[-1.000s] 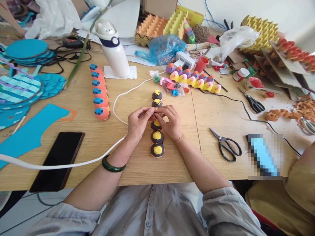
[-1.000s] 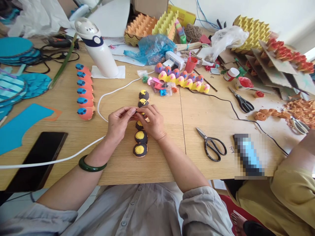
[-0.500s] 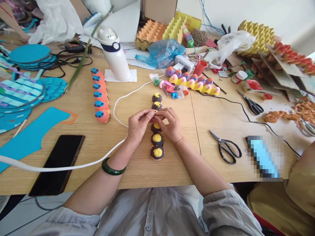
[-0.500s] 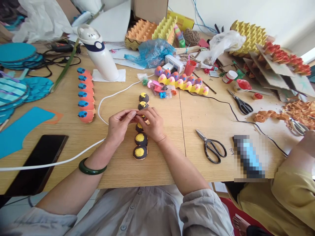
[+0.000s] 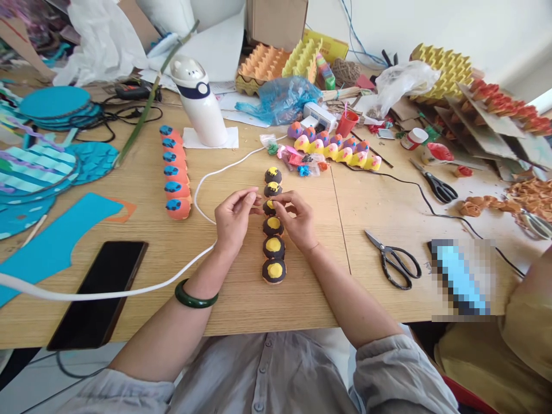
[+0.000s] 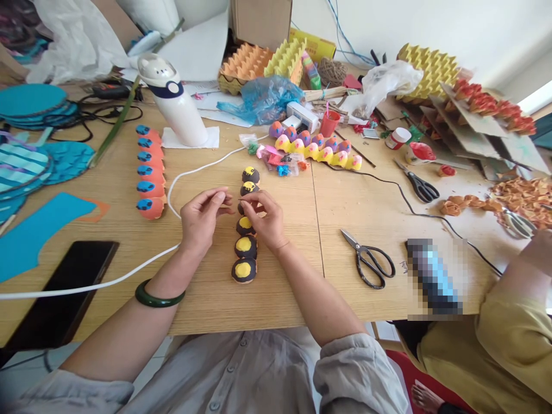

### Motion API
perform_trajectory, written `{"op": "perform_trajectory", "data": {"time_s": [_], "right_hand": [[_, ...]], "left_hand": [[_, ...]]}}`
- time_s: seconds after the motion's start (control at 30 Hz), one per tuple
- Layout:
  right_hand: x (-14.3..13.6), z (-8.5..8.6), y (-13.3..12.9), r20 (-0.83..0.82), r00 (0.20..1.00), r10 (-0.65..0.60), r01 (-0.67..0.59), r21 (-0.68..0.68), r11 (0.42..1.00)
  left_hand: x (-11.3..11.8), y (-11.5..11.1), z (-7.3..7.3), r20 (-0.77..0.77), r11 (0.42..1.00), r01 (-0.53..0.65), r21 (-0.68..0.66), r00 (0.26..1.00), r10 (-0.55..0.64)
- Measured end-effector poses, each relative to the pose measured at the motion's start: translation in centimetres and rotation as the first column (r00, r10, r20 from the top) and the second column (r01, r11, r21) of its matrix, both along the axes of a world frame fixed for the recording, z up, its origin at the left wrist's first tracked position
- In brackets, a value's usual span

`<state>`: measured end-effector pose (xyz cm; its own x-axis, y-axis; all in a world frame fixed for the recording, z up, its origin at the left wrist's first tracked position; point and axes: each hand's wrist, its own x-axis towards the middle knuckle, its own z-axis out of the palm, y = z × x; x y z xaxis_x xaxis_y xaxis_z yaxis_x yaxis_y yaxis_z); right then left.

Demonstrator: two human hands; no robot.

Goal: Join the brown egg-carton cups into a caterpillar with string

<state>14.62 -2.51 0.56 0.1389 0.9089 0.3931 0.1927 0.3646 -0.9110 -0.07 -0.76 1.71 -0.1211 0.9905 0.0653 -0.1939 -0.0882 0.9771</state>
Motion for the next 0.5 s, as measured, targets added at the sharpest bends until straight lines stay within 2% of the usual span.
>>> {"op": "perform_trajectory", "data": {"time_s": [0.1,0.2,0.33,0.5], "right_hand": [[0.1,-0.1,0.4,-0.233,0.972,-0.011,-0.032,-0.176,0.984],[0.3,-0.2,0.7,-0.361,0.931,-0.042,-0.054,-0.252,0.966],[0.6,-0.2,1.0,-0.421,0.905,-0.066,-0.054,-0.267,0.962],[0.8,-0.1,1.1,-0.429,0.899,-0.093,-0.046,-0.304,0.952]], "left_hand": [[0.1,0.2,0.2,0.131,0.994,0.018,-0.107,0.991,-0.003],[0.2,0.2,0.4,0.230,0.976,0.072,-0.206,0.973,-0.023],[0.3,0.0,0.8,0.303,0.952,0.124,-0.279,0.952,-0.035],[0.3,-0.2,1.1,0.345,0.940,0.151,-0.305,0.938,-0.039]]}}
